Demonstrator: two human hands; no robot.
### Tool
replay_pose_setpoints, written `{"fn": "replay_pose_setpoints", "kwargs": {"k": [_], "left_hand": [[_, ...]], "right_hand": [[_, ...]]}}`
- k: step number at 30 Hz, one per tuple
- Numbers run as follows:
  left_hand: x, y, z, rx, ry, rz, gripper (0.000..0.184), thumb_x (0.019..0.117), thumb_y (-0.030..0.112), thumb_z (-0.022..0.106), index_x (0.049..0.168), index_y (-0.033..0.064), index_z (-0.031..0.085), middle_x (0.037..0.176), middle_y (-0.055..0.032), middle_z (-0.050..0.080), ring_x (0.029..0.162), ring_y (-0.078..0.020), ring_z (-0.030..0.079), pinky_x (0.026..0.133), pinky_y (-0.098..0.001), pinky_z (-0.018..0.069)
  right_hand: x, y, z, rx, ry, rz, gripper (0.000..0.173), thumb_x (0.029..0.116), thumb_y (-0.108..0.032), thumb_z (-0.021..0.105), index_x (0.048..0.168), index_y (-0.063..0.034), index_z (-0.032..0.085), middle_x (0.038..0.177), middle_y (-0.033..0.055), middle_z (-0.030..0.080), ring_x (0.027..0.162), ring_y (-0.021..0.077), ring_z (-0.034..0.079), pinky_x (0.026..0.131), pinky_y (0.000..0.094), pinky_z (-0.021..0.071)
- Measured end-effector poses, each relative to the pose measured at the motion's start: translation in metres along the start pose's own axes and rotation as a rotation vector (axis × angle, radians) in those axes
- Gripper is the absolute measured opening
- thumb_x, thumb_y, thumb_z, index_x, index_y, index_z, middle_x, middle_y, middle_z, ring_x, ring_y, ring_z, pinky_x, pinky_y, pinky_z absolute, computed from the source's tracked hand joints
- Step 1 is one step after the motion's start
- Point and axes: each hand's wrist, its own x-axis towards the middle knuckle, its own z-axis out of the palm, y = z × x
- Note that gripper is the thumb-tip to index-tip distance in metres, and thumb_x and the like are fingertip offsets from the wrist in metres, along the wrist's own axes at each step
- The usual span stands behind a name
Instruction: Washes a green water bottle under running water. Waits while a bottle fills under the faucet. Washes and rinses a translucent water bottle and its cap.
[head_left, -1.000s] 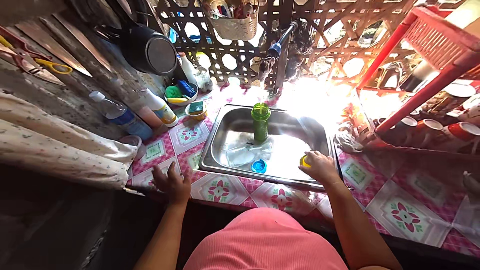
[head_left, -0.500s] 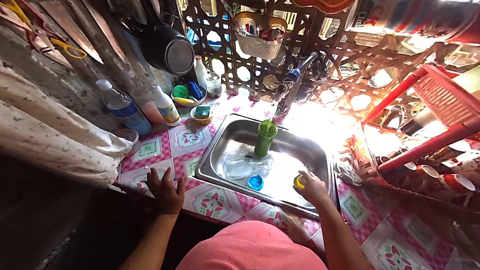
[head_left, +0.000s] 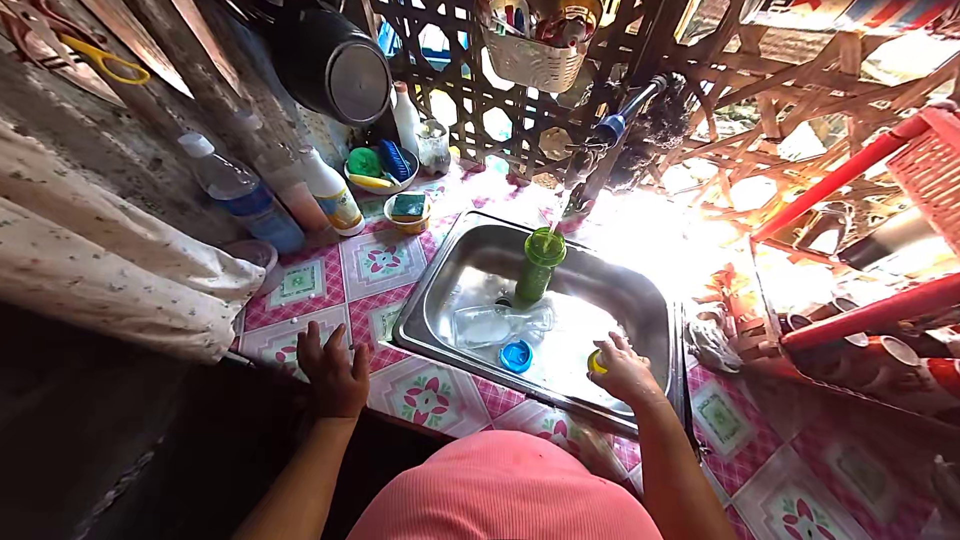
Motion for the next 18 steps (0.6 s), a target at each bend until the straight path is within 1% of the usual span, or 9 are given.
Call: {"fn": "replay_pose_setpoints", "kwargs": {"k": [2,4,8,11,13,14,16,17,18], "left_hand": [[0.000,-0.001,0.000,-0.002,-0.007,0.003,0.056,0.1019,0.040,0.046,0.133,-0.0044,0.058,0.148,-0.0428,0.038,0.141,-0.0608,0.031,0.120,-0.0606,0.0221],[-0.001,-0.003,0.001,0.001,-0.011,-0.005,0.055,0.1018,0.039,0.046,0.133,-0.0039,0.058,0.148,-0.0419,0.038,0.142,-0.0599,0.031,0.121,-0.0601,0.0216],[-0.001,-0.001,0.001,0.016,-0.020,-0.015,0.055,0.1027,0.040,0.045,0.134,-0.0031,0.058,0.149,-0.0399,0.039,0.143,-0.0576,0.032,0.121,-0.0588,0.0218],[-0.001,-0.003,0.002,0.015,-0.017,-0.007,0.054,0.1025,0.039,0.046,0.133,-0.0031,0.059,0.149,-0.0395,0.040,0.142,-0.0571,0.033,0.121,-0.0584,0.0229],[-0.001,-0.003,0.002,0.006,-0.013,-0.008,0.054,0.1022,0.039,0.046,0.132,-0.0036,0.059,0.148,-0.0395,0.040,0.142,-0.0574,0.033,0.121,-0.0587,0.0227],[-0.001,-0.003,0.003,0.002,-0.013,-0.010,0.054,0.1022,0.039,0.046,0.132,-0.0036,0.059,0.148,-0.0393,0.040,0.142,-0.0571,0.033,0.121,-0.0585,0.0225],[-0.001,-0.004,0.003,0.001,-0.019,-0.011,0.054,0.1024,0.039,0.046,0.133,-0.0037,0.058,0.149,-0.0394,0.040,0.143,-0.0570,0.032,0.121,-0.0583,0.0218],[-0.001,-0.004,0.003,0.003,-0.023,-0.010,0.054,0.1027,0.039,0.045,0.134,-0.0035,0.058,0.149,-0.0393,0.039,0.143,-0.0568,0.032,0.121,-0.0581,0.0215],[-0.001,-0.005,0.003,0.008,-0.021,-0.003,0.054,0.1028,0.039,0.045,0.133,-0.0031,0.058,0.149,-0.0392,0.040,0.143,-0.0569,0.033,0.121,-0.0583,0.0223]], "right_hand": [[-0.002,0.000,0.000,0.039,0.034,0.000,0.071,0.0837,-0.032,0.079,0.148,-0.0184,0.052,0.169,0.0160,0.017,0.145,0.0419,0.035,0.109,0.0660,0.0331],[-0.006,-0.001,0.001,0.051,0.070,0.018,0.071,0.0830,-0.028,0.079,0.148,-0.0190,0.053,0.170,0.0149,0.014,0.146,0.0418,0.034,0.111,0.0653,0.0326],[-0.005,0.004,0.006,0.020,-0.002,-0.006,0.070,0.0834,-0.030,0.079,0.147,-0.0182,0.053,0.168,0.0147,0.021,0.146,0.0411,0.035,0.110,0.0669,0.0315],[-0.004,0.006,0.015,0.055,0.028,0.001,0.070,0.0831,-0.030,0.079,0.147,-0.0181,0.053,0.168,0.0142,0.020,0.145,0.0402,0.036,0.110,0.0651,0.0329],[-0.006,0.008,0.022,0.145,0.192,0.015,0.071,0.0830,-0.030,0.079,0.148,-0.0153,0.053,0.168,0.0175,0.019,0.144,0.0432,0.037,0.111,0.0640,0.0335],[-0.007,0.009,0.027,0.200,0.347,-0.003,0.072,0.0821,-0.029,0.080,0.147,-0.0117,0.054,0.166,0.0213,0.023,0.142,0.0462,0.039,0.111,0.0640,0.0348],[-0.003,0.014,0.039,0.251,0.676,-0.085,0.072,0.0781,-0.028,0.082,0.141,-0.0041,0.058,0.157,0.0276,0.038,0.136,0.0499,0.046,0.108,0.0658,0.0369],[-0.002,0.014,0.039,0.260,0.732,-0.107,0.072,0.0773,-0.027,0.083,0.141,-0.0029,0.058,0.154,0.0278,0.042,0.135,0.0493,0.048,0.107,0.0661,0.0368],[-0.003,0.013,0.036,0.279,0.723,-0.105,0.074,0.0778,-0.028,0.083,0.142,-0.0029,0.056,0.155,0.0271,0.041,0.136,0.0482,0.047,0.107,0.0654,0.0372]]}}
